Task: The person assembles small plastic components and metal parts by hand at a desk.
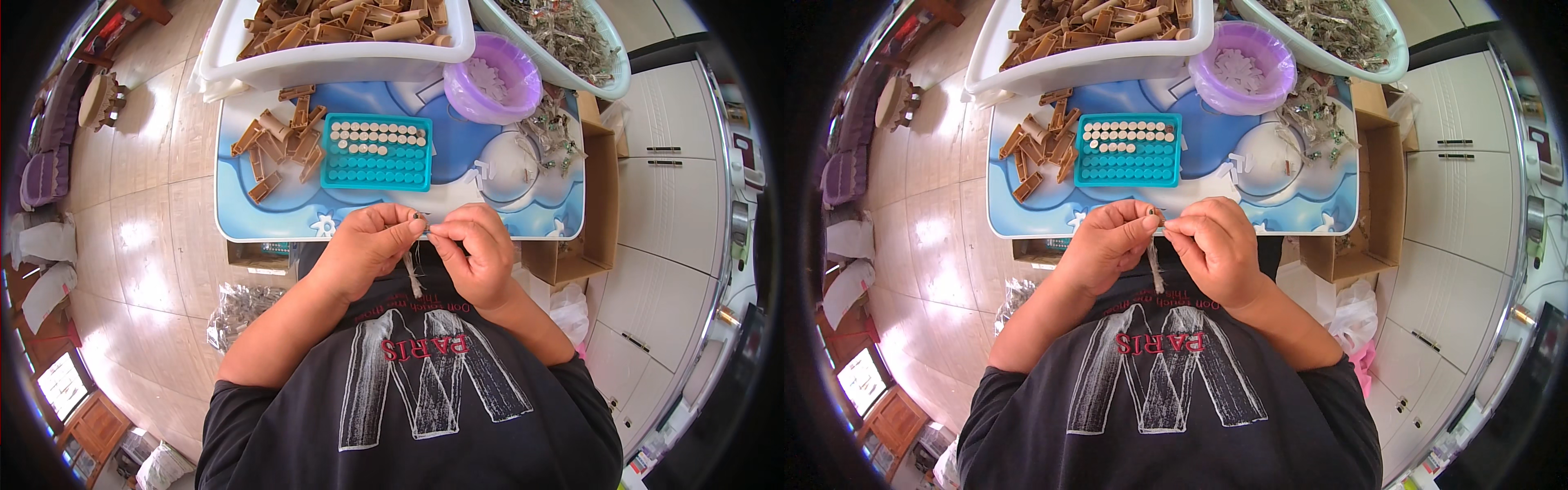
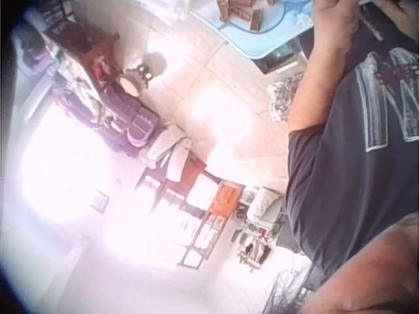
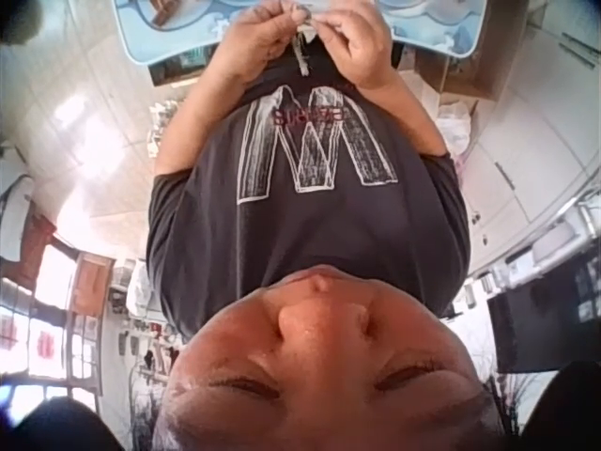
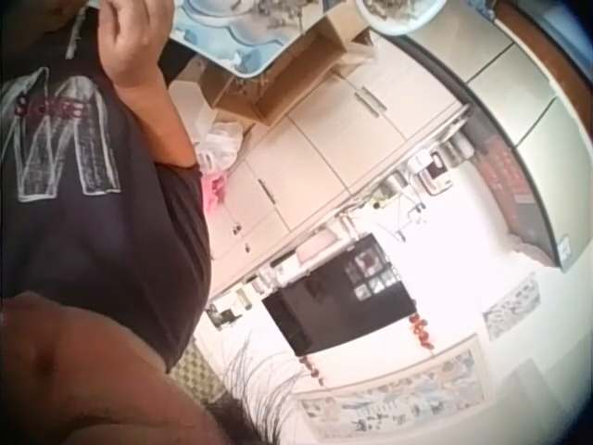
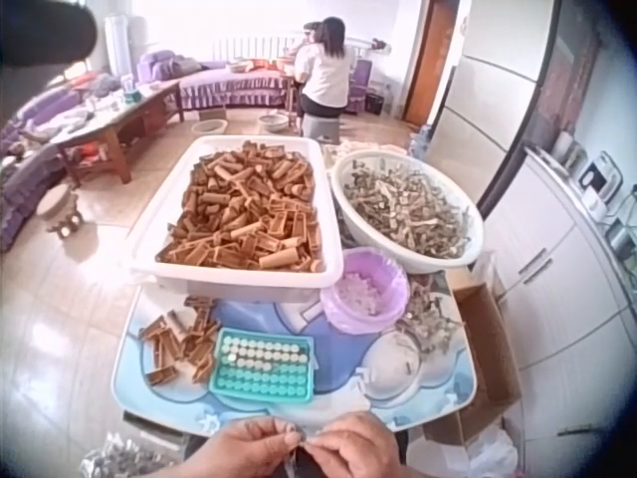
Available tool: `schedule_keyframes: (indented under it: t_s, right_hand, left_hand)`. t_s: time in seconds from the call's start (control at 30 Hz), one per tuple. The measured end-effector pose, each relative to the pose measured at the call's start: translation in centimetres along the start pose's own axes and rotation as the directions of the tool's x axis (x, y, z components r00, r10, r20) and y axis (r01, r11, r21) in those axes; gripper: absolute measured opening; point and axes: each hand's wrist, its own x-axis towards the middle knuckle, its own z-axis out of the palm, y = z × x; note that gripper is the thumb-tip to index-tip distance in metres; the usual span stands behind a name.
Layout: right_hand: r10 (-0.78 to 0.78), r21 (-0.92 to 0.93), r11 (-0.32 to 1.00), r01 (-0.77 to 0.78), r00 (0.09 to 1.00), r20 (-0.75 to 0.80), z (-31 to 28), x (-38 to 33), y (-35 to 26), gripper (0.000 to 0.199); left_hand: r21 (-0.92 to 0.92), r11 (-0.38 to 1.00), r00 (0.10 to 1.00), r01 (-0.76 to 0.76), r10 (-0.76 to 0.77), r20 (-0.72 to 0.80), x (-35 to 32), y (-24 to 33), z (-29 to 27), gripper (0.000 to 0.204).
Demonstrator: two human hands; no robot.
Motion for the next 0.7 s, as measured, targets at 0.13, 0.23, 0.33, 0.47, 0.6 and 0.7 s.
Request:
schedule_keyframes:
  t_s: [0.13,0.23,0.33,0.47,0.6,0.7]
  right_hand:
    - [0.099,0.072,0.993,-0.098,0.995,-0.009,-0.4,0.5,0.0,0.017]
    - [0.094,0.060,0.994,-0.095,0.995,0.013,-0.4,1.2,0.2,0.015]
    - [0.107,0.076,0.990,-0.115,0.989,0.106,-0.8,1.3,0.6,0.012]
    - [0.104,0.083,0.991,-0.108,0.993,0.053,-0.7,1.3,0.3,0.012]
    - [-0.034,0.081,0.996,0.025,0.993,0.116,0.3,1.6,-0.5,0.013]
    - [-0.034,0.059,0.998,0.032,0.999,0.027,1.4,1.6,-0.2,0.014]
  left_hand:
    - [0.076,0.997,1.000,-0.013,0.012,0.006,-0.2,0.2,0.1,0.019]
    - [0.243,0.969,0.998,-0.042,0.050,-0.025,-0.5,0.6,0.9,0.018]
    - [0.280,0.958,0.998,-0.060,0.054,0.027,-0.6,0.5,0.3,0.027]
    - [0.174,0.959,0.970,-0.223,0.236,-0.053,-0.5,0.8,0.0,0.049]
    - [-0.208,0.963,0.983,-0.172,0.155,-0.095,0.0,1.1,0.6,0.059]
    - [-0.312,0.947,0.996,-0.075,0.055,-0.072,0.0,1.1,1.2,0.061]
